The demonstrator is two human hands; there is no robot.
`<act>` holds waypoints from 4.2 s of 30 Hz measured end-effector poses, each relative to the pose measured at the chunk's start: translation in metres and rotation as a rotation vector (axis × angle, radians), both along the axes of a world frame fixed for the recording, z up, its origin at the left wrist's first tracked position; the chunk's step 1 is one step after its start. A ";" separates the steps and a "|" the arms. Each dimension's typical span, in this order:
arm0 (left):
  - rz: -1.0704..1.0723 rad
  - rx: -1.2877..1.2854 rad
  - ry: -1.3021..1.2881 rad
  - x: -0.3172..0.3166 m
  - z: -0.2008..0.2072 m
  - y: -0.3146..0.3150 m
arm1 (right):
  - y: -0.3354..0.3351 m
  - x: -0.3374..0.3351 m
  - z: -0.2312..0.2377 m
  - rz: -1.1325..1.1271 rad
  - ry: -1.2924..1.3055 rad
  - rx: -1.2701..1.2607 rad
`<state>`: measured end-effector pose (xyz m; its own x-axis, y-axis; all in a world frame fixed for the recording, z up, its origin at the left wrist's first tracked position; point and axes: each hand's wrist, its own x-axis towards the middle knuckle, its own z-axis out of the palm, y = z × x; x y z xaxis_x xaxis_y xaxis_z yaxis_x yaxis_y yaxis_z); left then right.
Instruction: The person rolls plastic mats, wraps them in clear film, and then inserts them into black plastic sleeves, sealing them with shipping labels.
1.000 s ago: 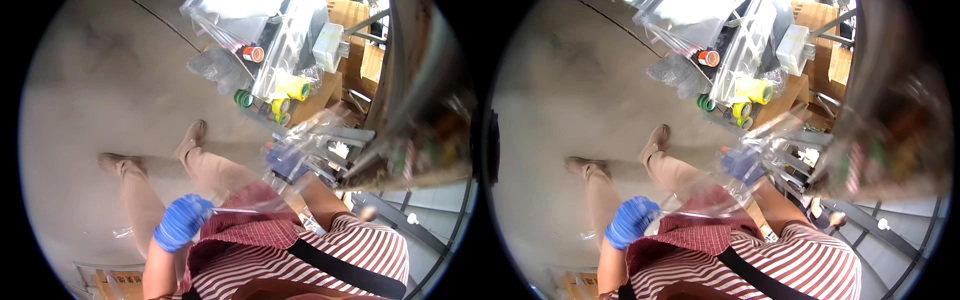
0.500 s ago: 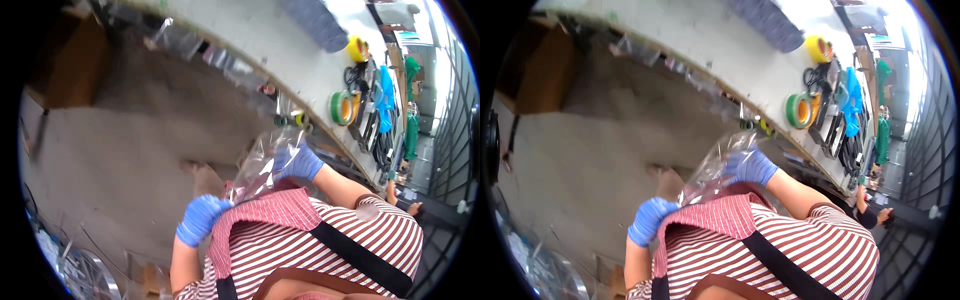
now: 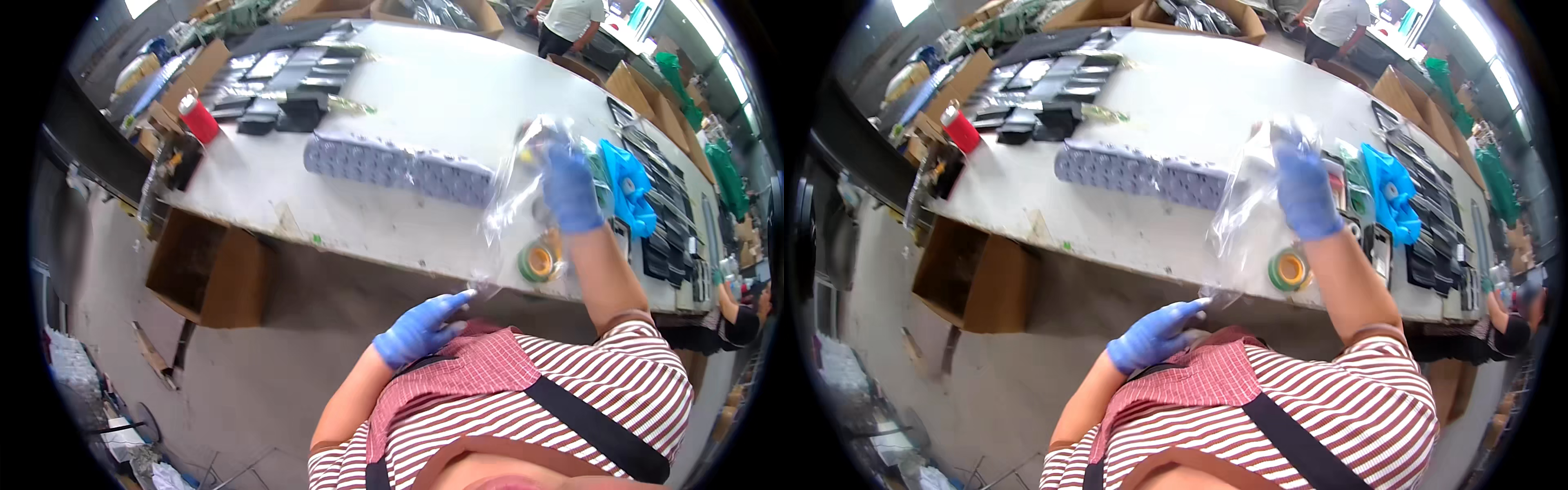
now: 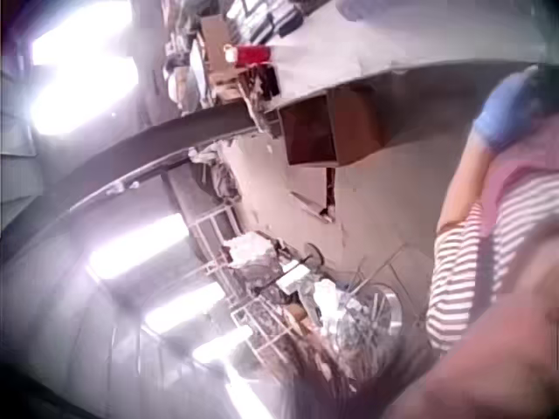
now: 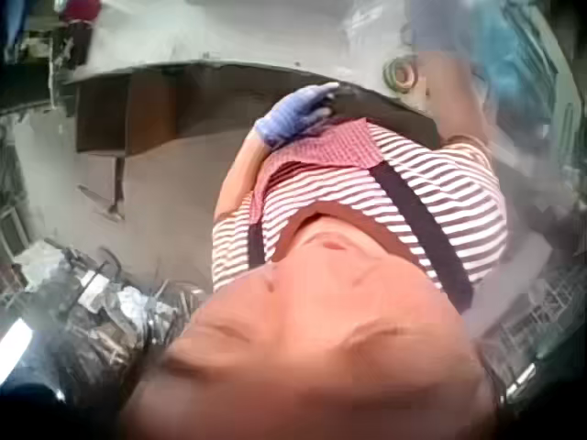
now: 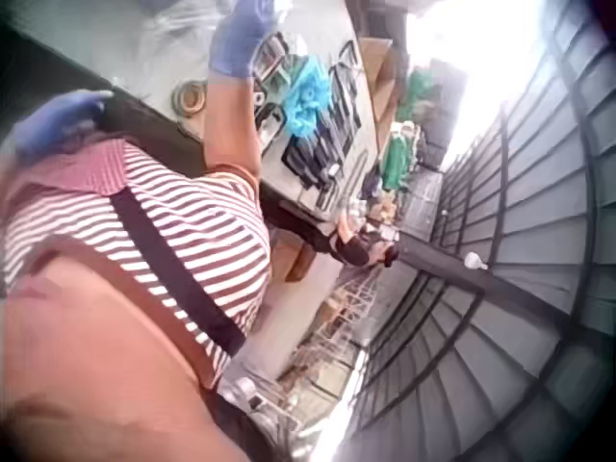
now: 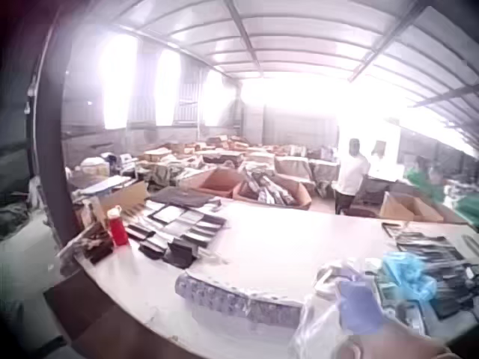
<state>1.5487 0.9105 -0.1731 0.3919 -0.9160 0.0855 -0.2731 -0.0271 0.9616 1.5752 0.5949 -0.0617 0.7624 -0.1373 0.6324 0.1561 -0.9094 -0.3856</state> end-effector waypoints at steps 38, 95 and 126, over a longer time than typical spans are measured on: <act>0.505 0.856 -0.177 0.484 -0.074 -0.112 | -0.047 0.240 -0.166 0.129 1.248 -0.132; -0.049 1.113 -0.661 0.504 -0.072 -0.102 | -0.206 0.167 -0.191 -0.797 1.388 0.566; 0.447 0.441 -0.661 0.536 -0.143 -0.043 | -0.223 0.097 -0.316 -0.697 0.487 1.348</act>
